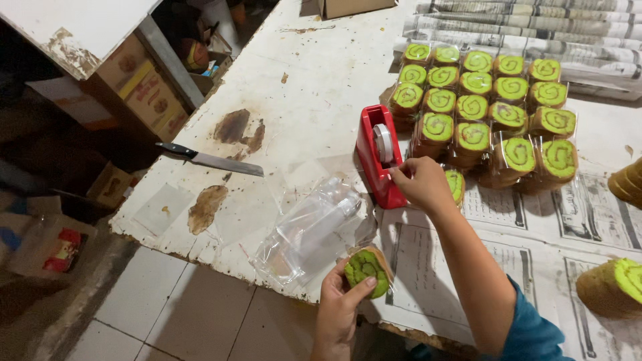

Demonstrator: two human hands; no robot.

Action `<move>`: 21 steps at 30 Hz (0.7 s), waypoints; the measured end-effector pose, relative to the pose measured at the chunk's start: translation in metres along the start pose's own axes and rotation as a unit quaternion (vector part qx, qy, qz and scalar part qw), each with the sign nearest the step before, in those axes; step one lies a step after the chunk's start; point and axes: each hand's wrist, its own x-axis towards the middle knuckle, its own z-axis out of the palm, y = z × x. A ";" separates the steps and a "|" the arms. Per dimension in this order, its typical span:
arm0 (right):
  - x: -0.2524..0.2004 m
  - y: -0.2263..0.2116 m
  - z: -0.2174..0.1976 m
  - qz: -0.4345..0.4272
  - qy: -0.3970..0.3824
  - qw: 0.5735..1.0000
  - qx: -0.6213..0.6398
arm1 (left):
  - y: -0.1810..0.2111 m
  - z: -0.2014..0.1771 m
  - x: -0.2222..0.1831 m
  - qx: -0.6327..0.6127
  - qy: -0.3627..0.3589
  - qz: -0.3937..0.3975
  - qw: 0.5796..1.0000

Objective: The person packages green cake rolls by individually wrapping them in plastic film and securing the wrap with adhesive tape.

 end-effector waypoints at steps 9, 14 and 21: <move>0.000 0.013 0.007 0.060 -0.001 0.948 0.311 | 0.006 0.011 -0.001 0.003 0.030 -0.025 0.999; -0.014 0.017 -0.007 0.081 -0.036 0.944 0.317 | 0.007 0.019 0.000 -0.015 0.010 -0.015 1.000; -0.028 0.028 0.001 0.074 -0.031 0.981 0.175 | -0.003 0.014 0.005 -0.022 -0.017 0.000 1.000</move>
